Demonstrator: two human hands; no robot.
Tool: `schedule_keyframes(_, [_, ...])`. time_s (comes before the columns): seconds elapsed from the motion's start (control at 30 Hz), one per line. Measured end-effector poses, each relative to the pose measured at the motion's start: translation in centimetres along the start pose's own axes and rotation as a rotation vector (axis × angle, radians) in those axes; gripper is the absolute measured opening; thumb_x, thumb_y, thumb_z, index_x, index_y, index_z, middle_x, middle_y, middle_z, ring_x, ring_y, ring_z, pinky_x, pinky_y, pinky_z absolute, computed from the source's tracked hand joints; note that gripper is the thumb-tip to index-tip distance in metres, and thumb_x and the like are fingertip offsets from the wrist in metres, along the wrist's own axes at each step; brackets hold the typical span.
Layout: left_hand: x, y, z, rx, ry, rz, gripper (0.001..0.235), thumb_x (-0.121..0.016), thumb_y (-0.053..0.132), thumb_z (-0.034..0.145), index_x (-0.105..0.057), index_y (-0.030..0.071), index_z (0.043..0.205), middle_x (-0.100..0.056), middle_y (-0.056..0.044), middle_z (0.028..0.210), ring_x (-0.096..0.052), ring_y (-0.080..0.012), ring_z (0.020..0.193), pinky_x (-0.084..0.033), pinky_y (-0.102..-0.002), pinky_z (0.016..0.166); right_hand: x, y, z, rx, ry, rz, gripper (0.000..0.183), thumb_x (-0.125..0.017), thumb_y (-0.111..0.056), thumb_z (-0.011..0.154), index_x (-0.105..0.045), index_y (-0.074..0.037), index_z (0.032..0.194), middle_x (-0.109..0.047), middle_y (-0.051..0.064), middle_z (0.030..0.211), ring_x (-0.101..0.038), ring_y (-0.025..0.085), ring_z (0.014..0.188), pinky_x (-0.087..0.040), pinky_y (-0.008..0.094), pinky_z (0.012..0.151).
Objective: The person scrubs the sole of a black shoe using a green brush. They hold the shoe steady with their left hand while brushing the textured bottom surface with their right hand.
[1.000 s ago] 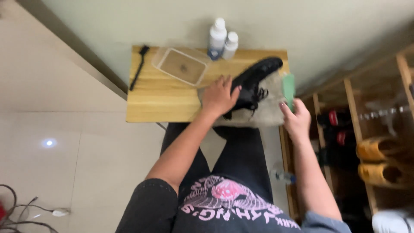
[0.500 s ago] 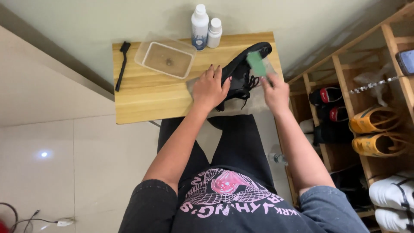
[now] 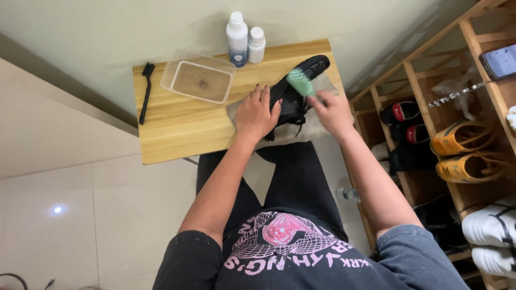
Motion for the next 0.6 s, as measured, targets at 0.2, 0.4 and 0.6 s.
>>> schedule_keyframes(0.2, [0.0,0.3,-0.3,-0.046,0.087,0.036,0.057,-0.052,0.049,0.099,-0.064,0.006,0.134,-0.066,-0.022,0.129,-0.070,-0.0361,0.113,-0.061,-0.047,0.080,0.6,3.2,0.5,-0.079,0.186,-0.065,0.023,-0.071,-0.035,0.102,-0.077,-0.014,0.108,-0.075,0.017,0.096,-0.070,0.040,0.097,-0.055,0.052,0.080])
schedule_keyframes(0.4, [-0.3,0.2,-0.1,-0.061,0.125,0.053,0.057,-0.052,0.051,0.098,-0.064,0.006,0.131,-0.068,-0.021,0.125,-0.071,-0.0351,0.110,-0.062,-0.046,0.079,1.5,0.7,0.5,-0.103,0.176,-0.109,0.030,-0.067,-0.043,0.104,-0.076,-0.016,0.113,-0.076,0.016,0.099,-0.071,0.039,0.098,-0.056,0.052,0.085])
schedule_keyframes(0.6, [-1.0,-0.2,-0.2,-0.037,0.099,0.039,0.057,-0.051,0.051,0.098,-0.065,0.008,0.133,-0.067,-0.020,0.128,-0.069,-0.0347,0.114,-0.061,-0.047,0.080,-0.8,1.7,-0.4,-0.063,0.039,-0.039,0.028,-0.075,-0.040,0.100,-0.078,-0.015,0.112,-0.077,0.014,0.099,-0.071,0.038,0.102,-0.057,0.047,0.086])
Point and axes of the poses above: each hand's wrist, its own z-axis towards the middle knuckle, its own x-axis out of the back of the hand, y = z × x, the point moved 7 cm from there along z, towards the middle knuckle
